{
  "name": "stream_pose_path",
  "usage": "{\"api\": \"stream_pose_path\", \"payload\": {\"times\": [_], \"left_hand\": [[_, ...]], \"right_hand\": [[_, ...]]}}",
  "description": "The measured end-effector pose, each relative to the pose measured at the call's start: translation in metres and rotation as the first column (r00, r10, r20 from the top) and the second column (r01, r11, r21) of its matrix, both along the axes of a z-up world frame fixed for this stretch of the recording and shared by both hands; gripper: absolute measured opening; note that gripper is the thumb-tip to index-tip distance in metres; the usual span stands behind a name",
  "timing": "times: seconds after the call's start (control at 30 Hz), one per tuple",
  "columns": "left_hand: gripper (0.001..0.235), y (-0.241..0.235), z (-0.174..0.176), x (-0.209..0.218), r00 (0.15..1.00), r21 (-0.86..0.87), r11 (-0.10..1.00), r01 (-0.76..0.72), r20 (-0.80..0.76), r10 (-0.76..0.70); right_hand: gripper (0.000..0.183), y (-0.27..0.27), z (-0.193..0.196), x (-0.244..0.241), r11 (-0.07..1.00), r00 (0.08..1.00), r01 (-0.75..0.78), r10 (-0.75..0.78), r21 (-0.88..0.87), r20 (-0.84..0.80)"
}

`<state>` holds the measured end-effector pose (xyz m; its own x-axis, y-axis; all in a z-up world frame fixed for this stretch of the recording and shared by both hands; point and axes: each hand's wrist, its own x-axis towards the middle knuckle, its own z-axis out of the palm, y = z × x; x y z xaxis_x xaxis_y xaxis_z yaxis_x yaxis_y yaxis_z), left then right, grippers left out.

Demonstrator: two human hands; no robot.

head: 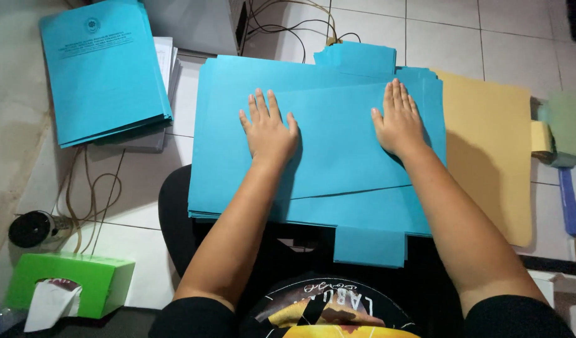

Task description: The person folds light blue folders in half by hand, pressing down on the crease to flatten them. They repeatedly pick up a folder, fold it, and place it on a growing stack on their lap.

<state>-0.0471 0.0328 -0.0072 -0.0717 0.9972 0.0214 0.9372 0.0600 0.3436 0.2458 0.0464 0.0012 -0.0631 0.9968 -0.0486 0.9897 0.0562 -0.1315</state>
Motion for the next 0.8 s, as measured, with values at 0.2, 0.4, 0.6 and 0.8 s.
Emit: {"api": "stream_pose_path", "payload": {"times": [0.2,0.4,0.6,0.8], "left_hand": [[0.085,-0.007,0.014,0.006,0.999,0.016,1.0,0.0,-0.034,0.001],[0.077,-0.007,0.018,0.022,0.984,0.078,0.981,0.176,-0.03,-0.174],[0.066,-0.007,0.016,0.018,0.973,0.038,0.973,0.226,0.029,-0.227],[0.07,-0.003,0.016,0.0,0.996,-0.008,0.996,0.088,0.02,-0.088]], "right_hand": [[0.082,0.005,-0.017,-0.008,0.999,0.997,0.02,-0.023,0.046,0.078],[0.078,-0.005,-0.008,-0.089,0.977,0.98,-0.196,0.193,0.083,0.049],[0.075,0.0,-0.006,-0.093,0.961,0.962,-0.272,0.272,0.056,0.003],[0.082,0.0,0.001,-0.042,0.997,0.997,-0.079,0.079,-0.003,0.015]]}}
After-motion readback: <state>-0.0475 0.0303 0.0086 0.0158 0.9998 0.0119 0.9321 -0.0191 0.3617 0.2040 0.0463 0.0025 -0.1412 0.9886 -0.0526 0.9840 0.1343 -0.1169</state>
